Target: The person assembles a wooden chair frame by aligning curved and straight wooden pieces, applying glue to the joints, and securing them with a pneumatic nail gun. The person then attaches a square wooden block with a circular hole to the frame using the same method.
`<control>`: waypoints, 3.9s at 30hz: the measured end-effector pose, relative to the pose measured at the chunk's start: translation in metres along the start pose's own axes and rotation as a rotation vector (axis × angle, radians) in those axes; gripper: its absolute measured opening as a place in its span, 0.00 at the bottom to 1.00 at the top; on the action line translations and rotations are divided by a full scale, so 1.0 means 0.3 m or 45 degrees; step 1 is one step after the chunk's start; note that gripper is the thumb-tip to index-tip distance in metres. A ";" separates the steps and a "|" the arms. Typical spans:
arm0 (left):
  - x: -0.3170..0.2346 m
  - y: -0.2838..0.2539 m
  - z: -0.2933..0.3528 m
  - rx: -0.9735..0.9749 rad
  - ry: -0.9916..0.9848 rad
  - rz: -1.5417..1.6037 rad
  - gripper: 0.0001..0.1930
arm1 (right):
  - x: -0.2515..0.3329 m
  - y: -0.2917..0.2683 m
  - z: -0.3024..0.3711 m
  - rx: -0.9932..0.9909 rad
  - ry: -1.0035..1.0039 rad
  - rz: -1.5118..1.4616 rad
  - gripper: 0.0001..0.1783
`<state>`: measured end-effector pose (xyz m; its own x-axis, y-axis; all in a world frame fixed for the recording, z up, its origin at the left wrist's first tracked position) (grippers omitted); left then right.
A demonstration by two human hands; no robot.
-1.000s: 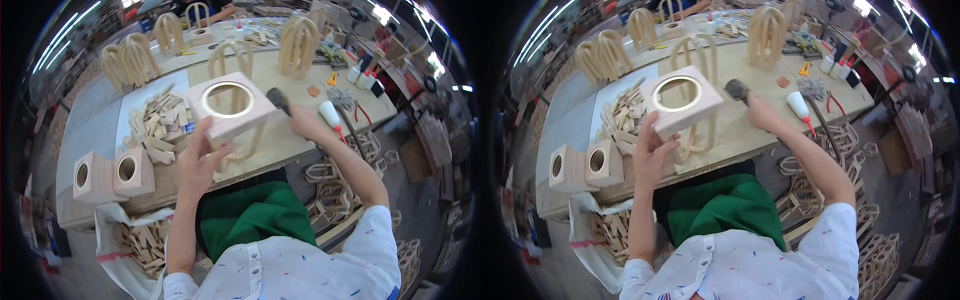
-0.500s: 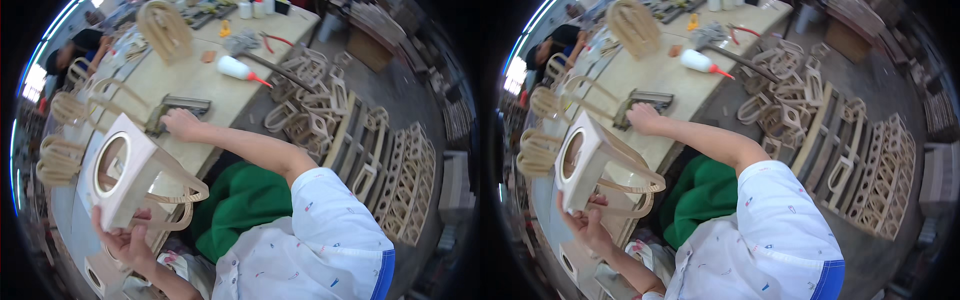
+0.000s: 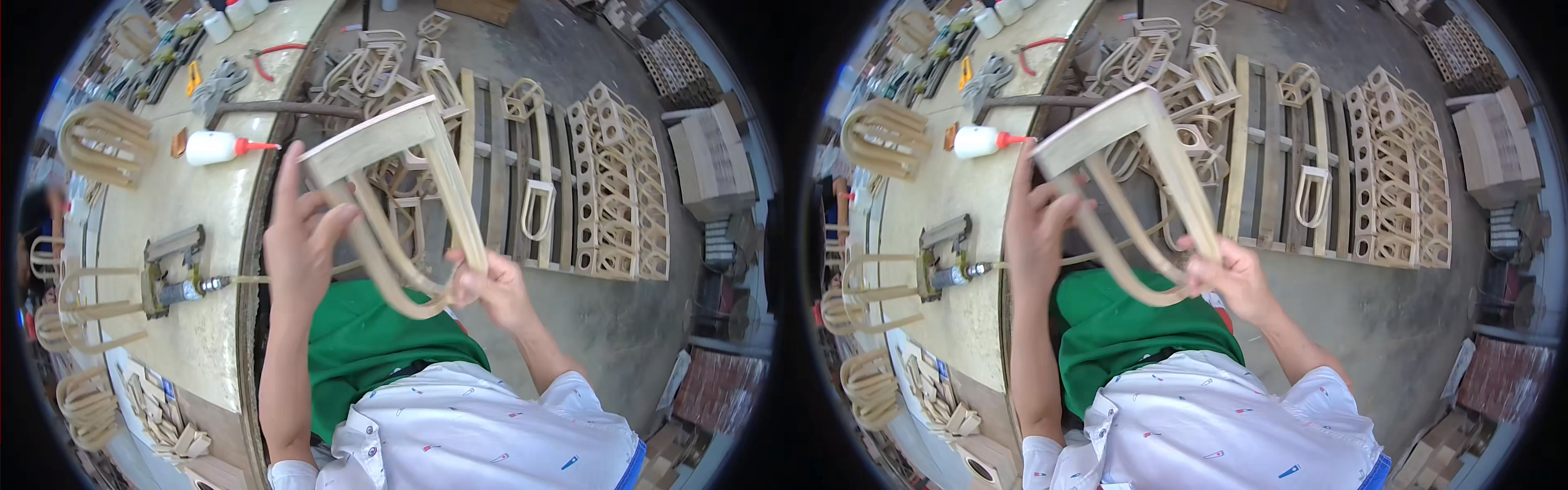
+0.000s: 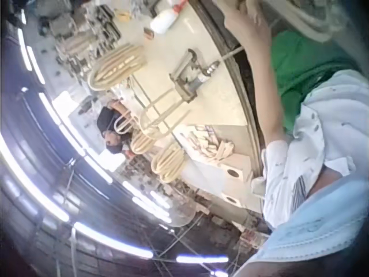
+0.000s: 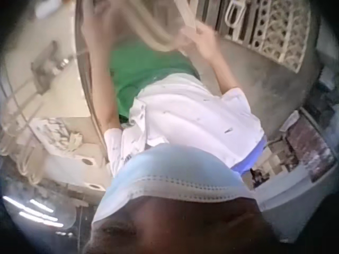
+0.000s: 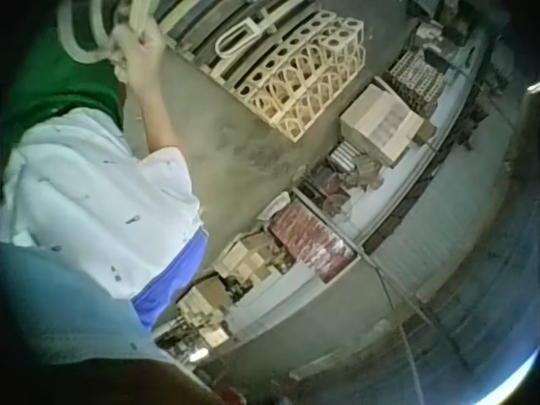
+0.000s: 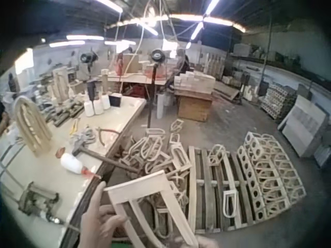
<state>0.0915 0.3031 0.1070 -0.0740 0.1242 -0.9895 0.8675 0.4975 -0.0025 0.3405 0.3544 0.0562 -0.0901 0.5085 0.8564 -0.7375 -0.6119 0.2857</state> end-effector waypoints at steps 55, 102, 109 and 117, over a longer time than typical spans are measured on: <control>0.064 -0.578 1.239 -1.516 -0.352 -0.621 0.08 | -0.208 1.170 -0.489 0.693 -1.466 1.372 0.20; 0.203 -1.705 0.722 -1.132 -1.190 -1.669 0.31 | -0.552 1.601 -0.529 1.375 0.444 0.258 0.11; 0.128 -1.345 0.850 -1.168 -0.332 -0.129 0.26 | -0.525 1.605 -0.538 1.384 0.397 0.153 0.13; 0.166 -1.200 0.887 -1.106 -0.189 0.235 0.25 | -0.524 1.599 -0.538 1.447 0.369 0.206 0.11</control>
<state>-0.0936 -0.0982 0.0200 0.1460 0.1843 -0.9720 0.1771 0.9618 0.2090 -0.1072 0.0788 -0.0107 -0.3842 0.4047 0.8298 0.3012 -0.7947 0.5270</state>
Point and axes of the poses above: each hand's wrist, its own z-axis away from the middle knuckle, its own y-axis out of the palm, x = y × z, the point moved 3 cm from there along -z, towards the middle knuckle, and after that the axes turned 10 degrees about y, right-handed, at the moved point
